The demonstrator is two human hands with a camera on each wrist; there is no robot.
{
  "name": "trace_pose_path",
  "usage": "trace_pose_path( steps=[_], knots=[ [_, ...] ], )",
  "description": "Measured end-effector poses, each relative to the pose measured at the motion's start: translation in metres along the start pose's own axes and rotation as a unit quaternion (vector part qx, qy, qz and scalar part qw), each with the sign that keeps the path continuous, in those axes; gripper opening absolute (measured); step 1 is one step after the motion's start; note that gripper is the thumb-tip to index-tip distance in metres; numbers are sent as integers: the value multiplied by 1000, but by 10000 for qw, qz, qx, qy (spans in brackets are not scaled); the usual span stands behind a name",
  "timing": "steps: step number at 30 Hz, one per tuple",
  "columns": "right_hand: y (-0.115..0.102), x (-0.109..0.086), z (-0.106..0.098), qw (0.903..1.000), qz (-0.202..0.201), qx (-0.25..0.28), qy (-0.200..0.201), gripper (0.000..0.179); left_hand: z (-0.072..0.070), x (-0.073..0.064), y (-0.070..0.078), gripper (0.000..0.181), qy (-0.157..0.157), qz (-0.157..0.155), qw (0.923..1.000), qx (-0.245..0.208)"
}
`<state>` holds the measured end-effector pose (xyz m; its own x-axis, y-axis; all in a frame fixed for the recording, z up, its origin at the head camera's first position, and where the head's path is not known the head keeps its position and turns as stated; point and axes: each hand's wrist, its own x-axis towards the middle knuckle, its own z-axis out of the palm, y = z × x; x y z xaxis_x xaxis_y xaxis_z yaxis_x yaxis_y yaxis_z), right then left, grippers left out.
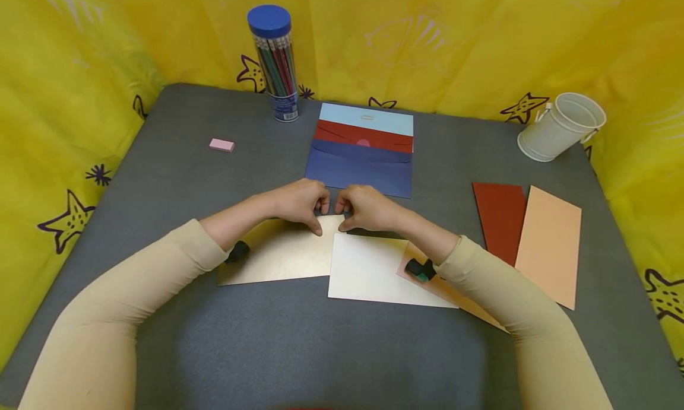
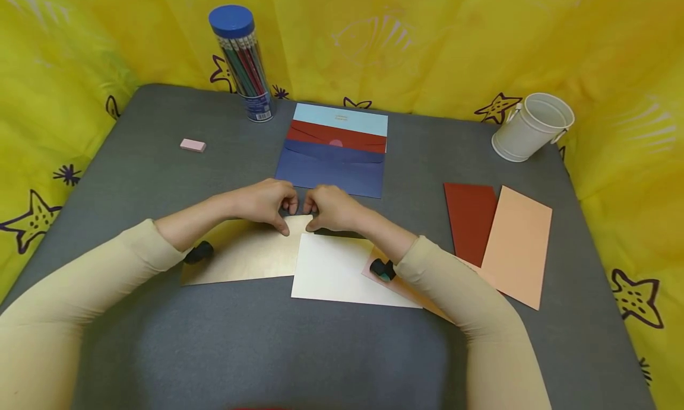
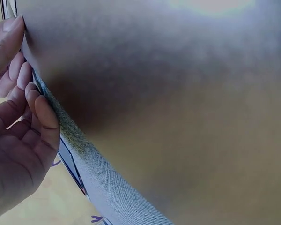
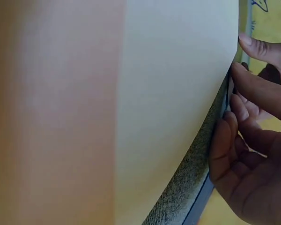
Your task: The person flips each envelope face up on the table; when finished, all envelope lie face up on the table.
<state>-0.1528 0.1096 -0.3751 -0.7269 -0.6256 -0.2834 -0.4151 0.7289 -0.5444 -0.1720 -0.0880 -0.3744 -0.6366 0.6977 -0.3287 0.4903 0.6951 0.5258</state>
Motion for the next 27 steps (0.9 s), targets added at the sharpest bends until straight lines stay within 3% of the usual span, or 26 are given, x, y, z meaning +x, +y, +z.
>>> trace_pose_path(
  steps=[9,16,19,23,27],
  knots=[
    [2,0,-1,9996,107,221,-102,31,0,2,-1,35,14,75,10000,-16],
    [9,2,-6,9961,309,811,-128,31,-7,4,1,34,-36,-52,9993,-363],
    [11,4,-9,9893,576,1332,-149,29,-11,5,-1,33,94,-98,9988,-481],
    [14,4,-14,9716,918,2176,-122,28,-16,5,-4,31,304,-171,9977,-583],
    [19,4,-20,9590,1090,2615,40,27,-24,3,-7,29,552,-256,9962,-625]
  ],
)
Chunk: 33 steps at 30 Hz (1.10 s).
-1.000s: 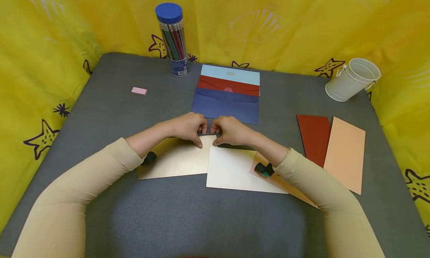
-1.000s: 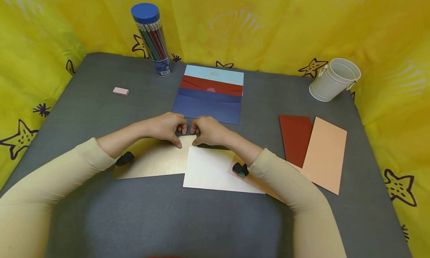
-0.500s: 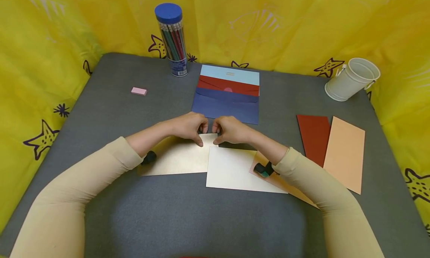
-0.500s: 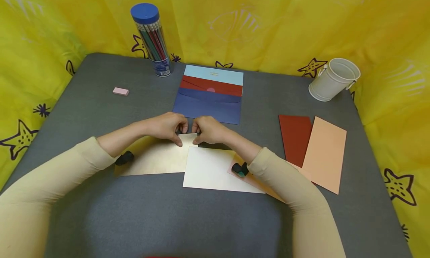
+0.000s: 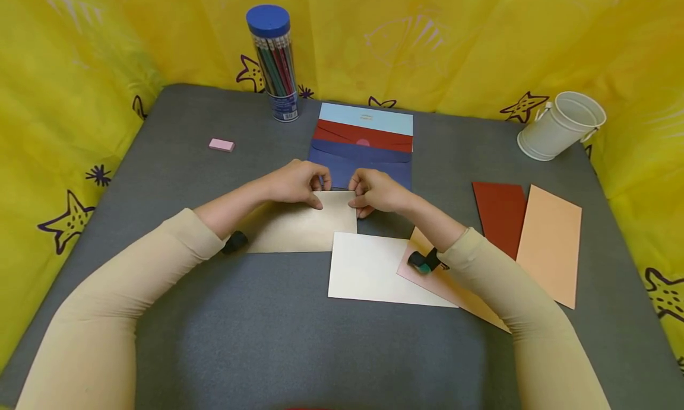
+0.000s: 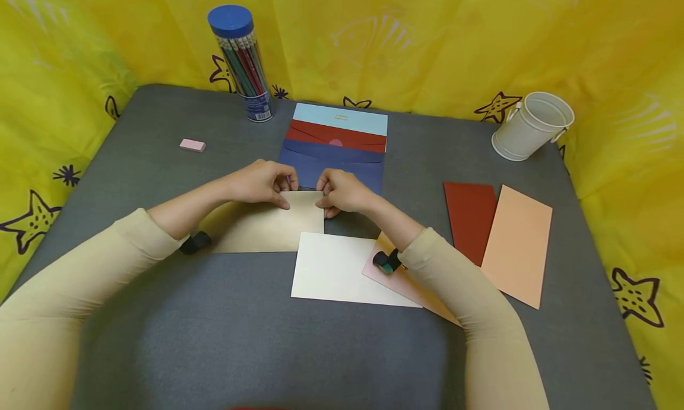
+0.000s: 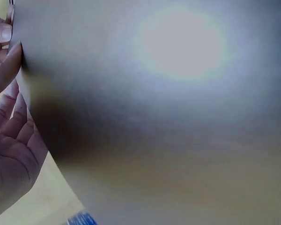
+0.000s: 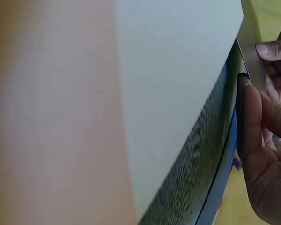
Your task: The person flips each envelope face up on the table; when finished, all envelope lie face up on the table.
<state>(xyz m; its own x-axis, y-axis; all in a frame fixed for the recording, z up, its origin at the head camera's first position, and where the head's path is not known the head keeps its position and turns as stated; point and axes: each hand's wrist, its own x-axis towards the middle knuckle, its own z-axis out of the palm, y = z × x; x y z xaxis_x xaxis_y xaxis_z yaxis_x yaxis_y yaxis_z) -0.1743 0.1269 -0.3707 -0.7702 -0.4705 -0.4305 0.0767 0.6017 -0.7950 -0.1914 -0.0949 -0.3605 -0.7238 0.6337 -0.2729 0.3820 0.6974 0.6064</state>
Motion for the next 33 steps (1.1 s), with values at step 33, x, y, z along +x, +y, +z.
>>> trace_pose_path(
  steps=[33],
  knots=[
    [34,-39,-86,9932,-207,536,1010,22,-37,-8,-23,29,1314,-668,9883,-403]
  ],
)
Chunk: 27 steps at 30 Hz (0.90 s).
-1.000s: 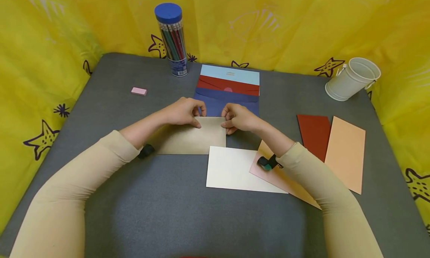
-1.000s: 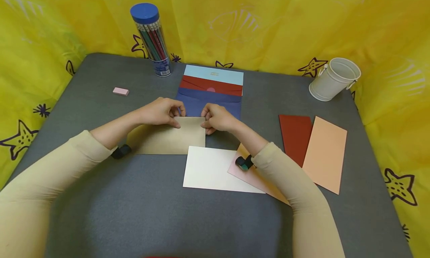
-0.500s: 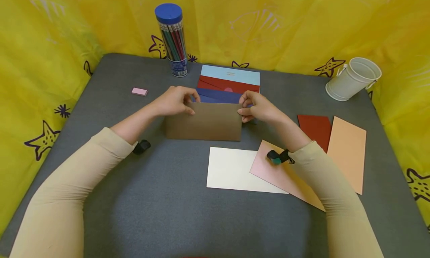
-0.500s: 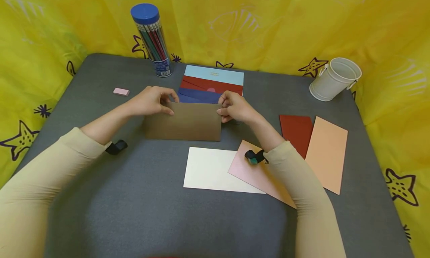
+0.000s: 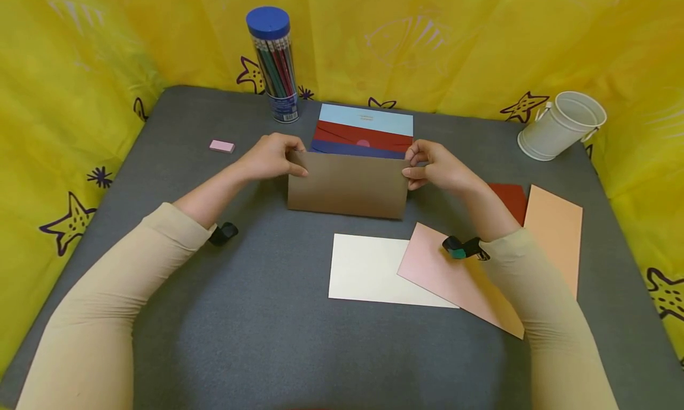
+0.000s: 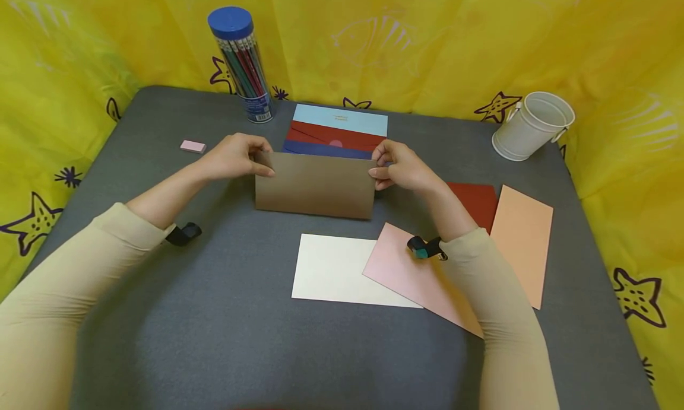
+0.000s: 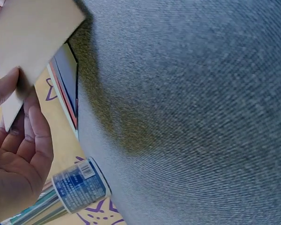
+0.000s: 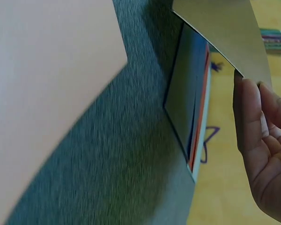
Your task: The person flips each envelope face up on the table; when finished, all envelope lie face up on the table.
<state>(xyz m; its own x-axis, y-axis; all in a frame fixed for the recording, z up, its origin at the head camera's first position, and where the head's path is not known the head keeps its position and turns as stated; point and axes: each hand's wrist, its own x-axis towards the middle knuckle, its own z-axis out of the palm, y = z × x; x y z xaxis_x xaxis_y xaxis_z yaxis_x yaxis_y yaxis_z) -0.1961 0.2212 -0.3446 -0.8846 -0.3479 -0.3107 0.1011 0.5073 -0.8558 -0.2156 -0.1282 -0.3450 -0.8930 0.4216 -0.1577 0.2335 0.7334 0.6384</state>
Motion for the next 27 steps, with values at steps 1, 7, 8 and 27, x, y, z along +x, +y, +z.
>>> trace_pose_path(
  steps=[1,7,8,27],
  knots=[
    [1,-1,-3,10000,-8,-12,10,22,0,0,-1,28,11,-44,10000,-60],
    [10,-7,-16,9999,3,-34,103,22,3,3,-7,24,-55,-331,9940,-1041],
    [11,-8,-18,9999,7,-11,118,21,4,4,-8,23,-101,-376,9912,-1261],
    [21,-18,-32,9879,138,1404,640,10,9,7,-9,20,-301,-682,9678,-2406]
  ],
)
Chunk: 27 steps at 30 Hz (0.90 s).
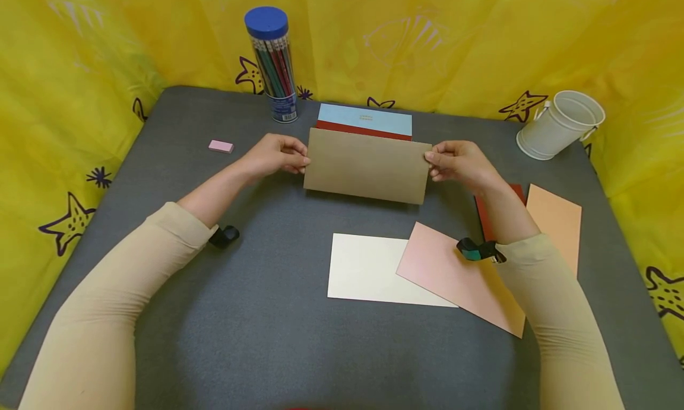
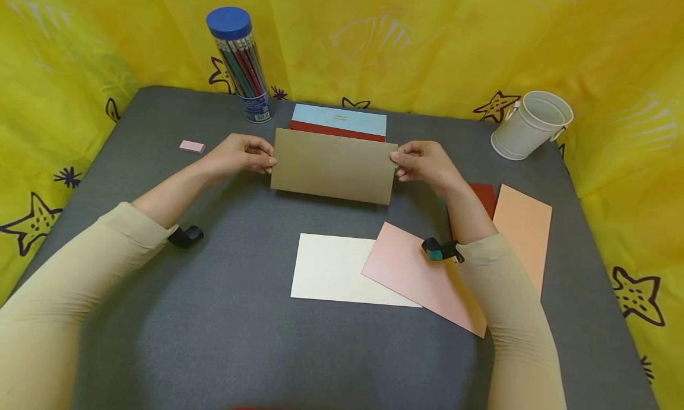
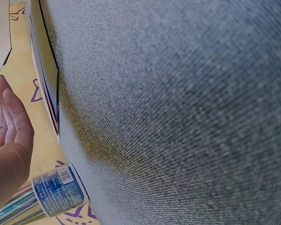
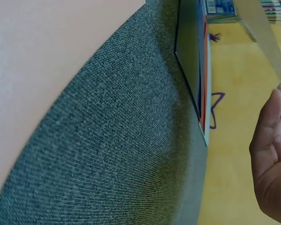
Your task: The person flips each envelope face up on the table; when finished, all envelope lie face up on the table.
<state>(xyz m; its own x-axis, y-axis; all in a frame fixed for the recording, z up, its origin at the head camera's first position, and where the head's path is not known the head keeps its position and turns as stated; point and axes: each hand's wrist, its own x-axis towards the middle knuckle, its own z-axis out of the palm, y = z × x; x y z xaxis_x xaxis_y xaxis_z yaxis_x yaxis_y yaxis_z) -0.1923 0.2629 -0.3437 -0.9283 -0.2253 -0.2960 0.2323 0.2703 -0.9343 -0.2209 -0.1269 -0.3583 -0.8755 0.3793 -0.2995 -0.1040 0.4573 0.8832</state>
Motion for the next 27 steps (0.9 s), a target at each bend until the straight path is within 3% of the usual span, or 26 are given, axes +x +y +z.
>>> trace_pose_path(
  steps=[5,10,17,27],
  knots=[
    [1,0,-2,9963,-71,854,87,6,-1,0,1,21,174,98,9998,-71],
    [0,-1,-3,9877,-196,1552,-45,4,0,1,2,22,547,281,9972,-417],
    [-4,-4,-4,9791,-250,2018,4,11,-1,-1,3,18,857,541,9927,-654],
    [-3,-6,-5,9628,-561,2608,-428,17,-2,-2,2,7,1231,721,9863,-826]
  ],
)
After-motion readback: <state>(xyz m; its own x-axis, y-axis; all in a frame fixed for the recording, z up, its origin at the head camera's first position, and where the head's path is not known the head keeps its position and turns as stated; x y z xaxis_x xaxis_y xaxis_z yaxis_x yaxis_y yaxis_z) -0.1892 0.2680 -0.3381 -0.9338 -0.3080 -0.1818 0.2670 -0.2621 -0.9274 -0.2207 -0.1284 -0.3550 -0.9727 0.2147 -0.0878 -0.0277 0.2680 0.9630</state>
